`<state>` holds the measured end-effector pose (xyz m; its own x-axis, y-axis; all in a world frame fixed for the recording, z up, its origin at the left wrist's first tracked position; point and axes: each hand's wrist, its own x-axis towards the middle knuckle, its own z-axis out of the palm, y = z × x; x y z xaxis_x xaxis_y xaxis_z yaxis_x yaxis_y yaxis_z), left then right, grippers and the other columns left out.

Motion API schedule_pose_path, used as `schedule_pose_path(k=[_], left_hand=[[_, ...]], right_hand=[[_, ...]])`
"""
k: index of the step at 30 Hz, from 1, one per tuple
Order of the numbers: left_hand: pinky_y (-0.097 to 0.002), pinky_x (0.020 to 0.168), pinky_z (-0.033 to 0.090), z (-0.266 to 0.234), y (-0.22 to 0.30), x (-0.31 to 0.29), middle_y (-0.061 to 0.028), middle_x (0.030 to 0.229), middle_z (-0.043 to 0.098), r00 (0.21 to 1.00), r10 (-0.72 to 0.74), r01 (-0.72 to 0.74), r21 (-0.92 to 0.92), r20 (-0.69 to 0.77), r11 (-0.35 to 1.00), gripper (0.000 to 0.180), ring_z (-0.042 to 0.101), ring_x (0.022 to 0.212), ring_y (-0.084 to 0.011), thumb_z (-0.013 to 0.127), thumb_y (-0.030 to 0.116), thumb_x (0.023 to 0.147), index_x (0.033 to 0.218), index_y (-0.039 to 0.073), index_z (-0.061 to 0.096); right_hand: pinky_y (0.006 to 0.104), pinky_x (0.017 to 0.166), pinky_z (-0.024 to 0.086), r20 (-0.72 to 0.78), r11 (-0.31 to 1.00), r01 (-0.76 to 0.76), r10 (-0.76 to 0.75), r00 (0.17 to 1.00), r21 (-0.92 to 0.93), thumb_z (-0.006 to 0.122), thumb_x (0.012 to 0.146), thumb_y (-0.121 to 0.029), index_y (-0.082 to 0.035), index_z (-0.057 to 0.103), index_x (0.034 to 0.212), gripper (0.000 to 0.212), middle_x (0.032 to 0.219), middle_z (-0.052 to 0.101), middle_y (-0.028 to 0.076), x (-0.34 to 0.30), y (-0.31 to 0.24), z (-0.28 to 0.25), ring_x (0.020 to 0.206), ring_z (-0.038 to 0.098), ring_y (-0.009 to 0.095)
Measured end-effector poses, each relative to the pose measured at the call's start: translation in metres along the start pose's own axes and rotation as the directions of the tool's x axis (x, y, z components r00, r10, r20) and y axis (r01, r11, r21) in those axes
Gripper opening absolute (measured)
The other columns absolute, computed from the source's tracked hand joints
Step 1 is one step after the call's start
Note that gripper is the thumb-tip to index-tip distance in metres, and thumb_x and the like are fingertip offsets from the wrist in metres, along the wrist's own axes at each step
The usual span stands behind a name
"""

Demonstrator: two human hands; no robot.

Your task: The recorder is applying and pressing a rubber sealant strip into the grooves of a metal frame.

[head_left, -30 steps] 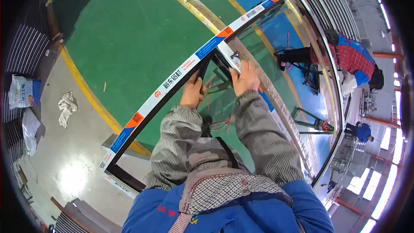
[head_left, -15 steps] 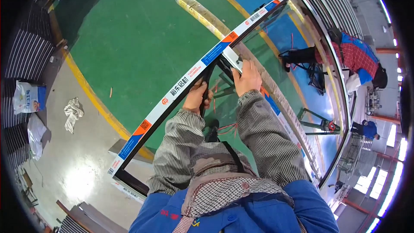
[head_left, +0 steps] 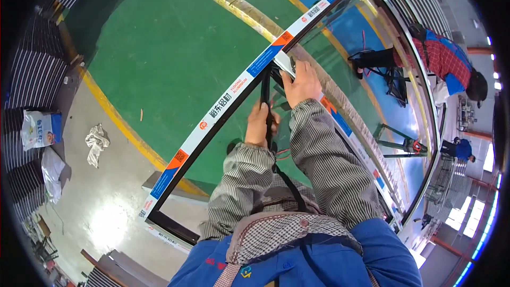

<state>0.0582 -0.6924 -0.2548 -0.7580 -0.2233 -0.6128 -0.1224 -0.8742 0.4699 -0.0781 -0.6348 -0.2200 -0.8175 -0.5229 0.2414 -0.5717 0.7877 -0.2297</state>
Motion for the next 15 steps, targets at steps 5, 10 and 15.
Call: schedule_pose_path(k=[5, 10, 15], left_hand=[[-0.0232, 0.037, 0.029, -0.026, 0.028, 0.018, -0.0019, 0.058, 0.046, 0.992, 0.005, 0.016, 0.176, -0.123, 0.984, 0.038, 0.036, 0.041, -0.0088, 0.046, 0.028, 0.097, 0.132, 0.017, 0.041], [-0.0239, 0.037, 0.028, -0.029, 0.032, 0.021, -0.0009, 0.057, 0.043, 0.995, 0.079, -0.054, 0.319, -0.068, 0.946, 0.032, 0.033, 0.040, -0.0090, 0.045, 0.027, 0.097, 0.127, 0.017, 0.044], [-0.0237, 0.037, 0.028, -0.021, 0.039, 0.016, -0.0002, 0.057, 0.040, 0.998, 0.057, -0.042, 0.346, -0.036, 0.937, 0.038, 0.033, 0.040, -0.0087, 0.042, 0.025, 0.097, 0.134, 0.017, 0.039]], right_hand=[[0.0434, 0.076, 0.046, -0.092, 0.991, 0.072, -0.062, 0.994, 0.115, 0.068, 0.076, -0.026, -0.005, 0.051, 0.101, 0.036, 0.096, 0.056, 0.013, 0.010, -0.007, 0.010, 0.093, 0.055, 0.033], [0.0428, 0.074, 0.047, -0.032, 0.999, 0.034, -0.033, 0.999, 0.029, 0.068, 0.077, -0.027, -0.004, 0.051, 0.102, 0.038, 0.094, 0.054, 0.013, 0.016, -0.016, 0.010, 0.089, 0.056, 0.032], [0.0430, 0.074, 0.047, -0.019, 0.996, 0.069, -0.068, 0.998, 0.048, 0.066, 0.077, -0.024, -0.005, 0.049, 0.106, 0.039, 0.098, 0.053, 0.012, 0.016, -0.012, 0.012, 0.090, 0.055, 0.032]])
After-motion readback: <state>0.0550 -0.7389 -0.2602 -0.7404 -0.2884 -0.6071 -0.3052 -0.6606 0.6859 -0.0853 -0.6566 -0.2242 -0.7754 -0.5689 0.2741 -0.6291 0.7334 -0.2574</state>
